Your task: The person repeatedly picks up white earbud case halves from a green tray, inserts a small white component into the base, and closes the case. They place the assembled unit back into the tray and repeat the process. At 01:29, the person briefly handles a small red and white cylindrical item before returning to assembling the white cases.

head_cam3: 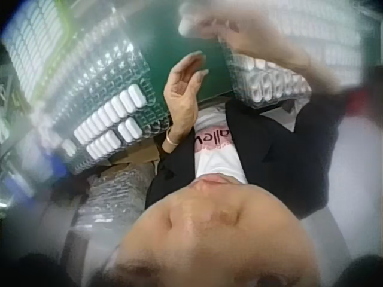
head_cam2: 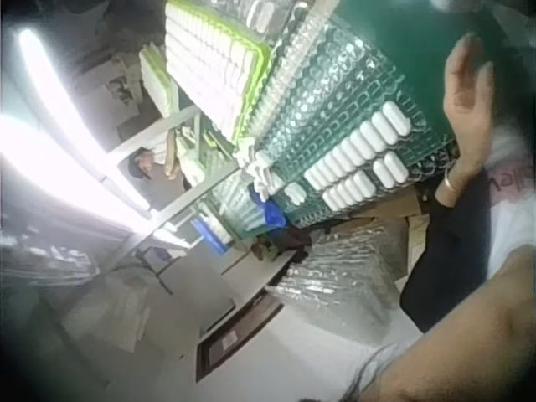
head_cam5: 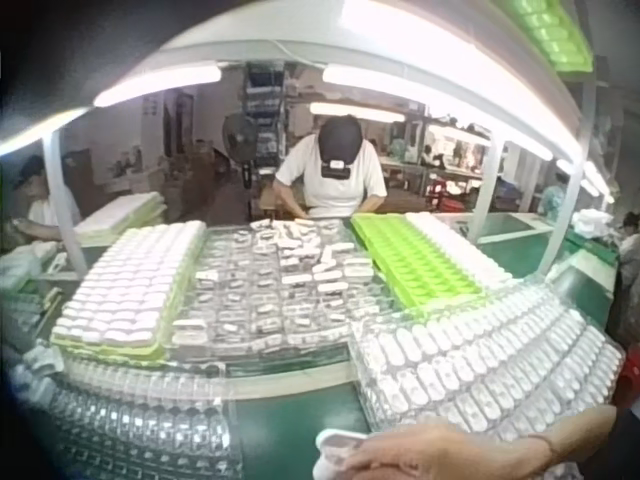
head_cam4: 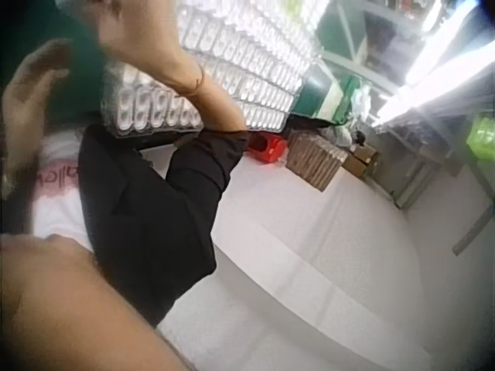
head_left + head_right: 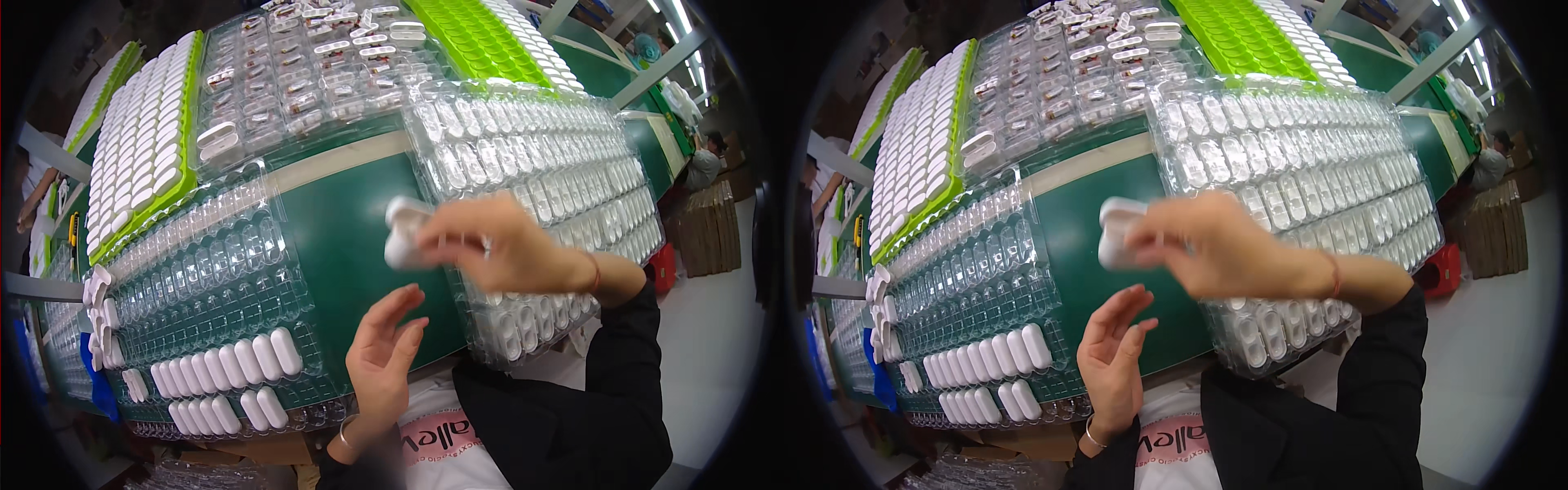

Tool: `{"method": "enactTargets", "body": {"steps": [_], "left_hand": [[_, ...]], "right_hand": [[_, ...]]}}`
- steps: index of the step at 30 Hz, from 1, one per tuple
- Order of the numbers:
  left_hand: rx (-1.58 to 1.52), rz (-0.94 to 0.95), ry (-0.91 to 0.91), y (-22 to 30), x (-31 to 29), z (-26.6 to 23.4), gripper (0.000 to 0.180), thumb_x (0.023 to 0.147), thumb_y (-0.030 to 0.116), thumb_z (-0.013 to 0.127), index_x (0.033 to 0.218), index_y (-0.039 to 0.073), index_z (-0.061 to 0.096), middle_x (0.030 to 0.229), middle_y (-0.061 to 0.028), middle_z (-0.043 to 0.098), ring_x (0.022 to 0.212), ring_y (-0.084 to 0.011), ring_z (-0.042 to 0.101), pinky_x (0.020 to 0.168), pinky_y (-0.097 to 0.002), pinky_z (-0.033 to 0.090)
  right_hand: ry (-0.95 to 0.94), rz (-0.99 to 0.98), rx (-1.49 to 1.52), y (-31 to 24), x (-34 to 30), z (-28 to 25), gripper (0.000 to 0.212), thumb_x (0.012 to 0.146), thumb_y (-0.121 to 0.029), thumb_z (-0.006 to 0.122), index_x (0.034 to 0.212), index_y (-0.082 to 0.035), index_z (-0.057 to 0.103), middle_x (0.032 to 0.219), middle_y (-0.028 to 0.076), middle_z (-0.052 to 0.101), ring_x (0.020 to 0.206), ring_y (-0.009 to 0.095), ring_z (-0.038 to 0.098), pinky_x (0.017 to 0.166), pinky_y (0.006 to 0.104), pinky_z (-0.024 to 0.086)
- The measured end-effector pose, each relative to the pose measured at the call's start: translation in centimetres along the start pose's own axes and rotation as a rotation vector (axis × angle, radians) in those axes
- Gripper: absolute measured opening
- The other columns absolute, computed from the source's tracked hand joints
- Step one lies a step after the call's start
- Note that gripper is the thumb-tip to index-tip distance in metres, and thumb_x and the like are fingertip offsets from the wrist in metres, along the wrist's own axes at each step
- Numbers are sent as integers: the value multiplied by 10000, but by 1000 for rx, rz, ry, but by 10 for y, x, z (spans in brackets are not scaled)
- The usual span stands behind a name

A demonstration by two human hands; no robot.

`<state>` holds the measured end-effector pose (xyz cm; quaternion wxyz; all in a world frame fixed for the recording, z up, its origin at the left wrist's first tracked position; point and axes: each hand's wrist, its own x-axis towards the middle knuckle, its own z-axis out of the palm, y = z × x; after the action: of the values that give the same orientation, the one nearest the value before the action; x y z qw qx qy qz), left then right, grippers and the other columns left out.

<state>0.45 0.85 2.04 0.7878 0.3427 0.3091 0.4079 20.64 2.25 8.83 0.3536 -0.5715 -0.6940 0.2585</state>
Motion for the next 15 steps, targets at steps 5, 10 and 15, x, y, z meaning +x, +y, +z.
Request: {"method": "enactTargets", "body": {"steps": [5,10,15], "left_hand": [[236,24,-186,14,-10,-18,159,904,-46,569,1063,-48,586,1033,-130,598,946,-188,620,783,-283,528],[337,41,-114,30,-21,-28,125,905,-57,564,1024,-50,599,968,-124,608,890,-167,626,731,-256,515],[421,80,-43,46,-37,-43,129,882,-96,544,988,-52,604,940,-135,614,800,-158,616,687,-248,498]], "right_hand": [[395,-128,-608,113,110,-94,196,848,-132,621,1011,-97,724,893,149,697,772,333,667,700,371,514],[280,100,-927,199,182,-124,153,829,-95,584,902,-84,718,861,171,679,840,386,639,716,463,502],[178,88,-977,235,201,-119,146,832,-110,585,889,-83,717,877,175,680,848,383,641,739,472,504]]}}
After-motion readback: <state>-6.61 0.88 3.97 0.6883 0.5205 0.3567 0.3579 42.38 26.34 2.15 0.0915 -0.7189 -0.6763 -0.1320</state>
